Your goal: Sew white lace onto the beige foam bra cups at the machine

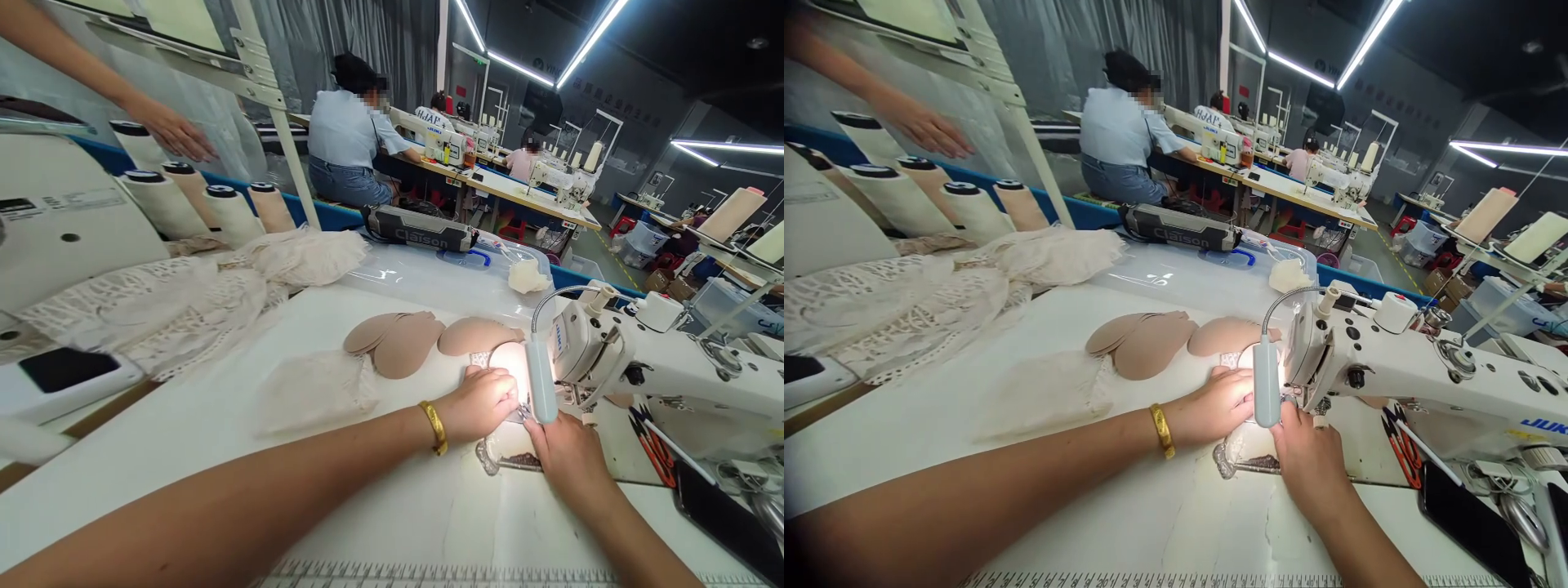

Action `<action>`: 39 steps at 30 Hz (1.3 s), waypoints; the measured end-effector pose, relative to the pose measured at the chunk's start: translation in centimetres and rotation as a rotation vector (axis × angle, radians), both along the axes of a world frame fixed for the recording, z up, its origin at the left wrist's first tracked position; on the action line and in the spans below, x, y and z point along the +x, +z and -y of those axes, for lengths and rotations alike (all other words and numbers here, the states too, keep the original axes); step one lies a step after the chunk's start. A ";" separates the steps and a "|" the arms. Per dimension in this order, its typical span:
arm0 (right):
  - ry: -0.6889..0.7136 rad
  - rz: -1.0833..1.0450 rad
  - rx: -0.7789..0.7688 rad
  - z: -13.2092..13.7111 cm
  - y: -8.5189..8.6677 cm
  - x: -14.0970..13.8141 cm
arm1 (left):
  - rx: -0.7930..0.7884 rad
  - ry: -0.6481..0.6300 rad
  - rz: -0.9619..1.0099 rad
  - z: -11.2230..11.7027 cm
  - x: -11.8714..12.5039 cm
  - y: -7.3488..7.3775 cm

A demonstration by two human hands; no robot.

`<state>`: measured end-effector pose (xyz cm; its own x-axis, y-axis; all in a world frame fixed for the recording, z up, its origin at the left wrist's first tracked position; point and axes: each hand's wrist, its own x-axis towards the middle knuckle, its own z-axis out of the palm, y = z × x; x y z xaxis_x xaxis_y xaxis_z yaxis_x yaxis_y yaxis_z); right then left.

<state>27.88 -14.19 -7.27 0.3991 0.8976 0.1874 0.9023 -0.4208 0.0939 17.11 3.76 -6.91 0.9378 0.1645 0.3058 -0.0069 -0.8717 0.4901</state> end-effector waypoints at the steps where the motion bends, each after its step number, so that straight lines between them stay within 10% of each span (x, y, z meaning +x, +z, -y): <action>1: 0.012 -0.003 0.014 -0.1 0.0 0.0 | -0.008 -0.001 -0.009 0.1 0.0 0.1; 19: -0.062 -0.098 0.011 -0.8 0.6 -0.5 | 0.068 -0.041 0.060 0.9 -0.5 0.4; 26: 0.117 -0.336 0.024 2.8 1.8 1.3 | -0.017 -0.563 -0.113 0.6 -3.7 4.3; 33: 0.011 -0.361 0.077 4.2 1.7 3.8 | 0.310 -0.200 0.048 1.0 -2.3 3.2; 39: 0.018 -0.334 0.071 4.2 1.2 3.9 | 0.457 -0.180 0.033 1.4 -1.8 1.0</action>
<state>31.74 -18.40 -6.04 0.4330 0.8944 0.1117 0.8858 -0.3992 -0.2368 15.26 2.35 -5.87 0.9276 -0.1574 0.3388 -0.1865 -0.9809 0.0549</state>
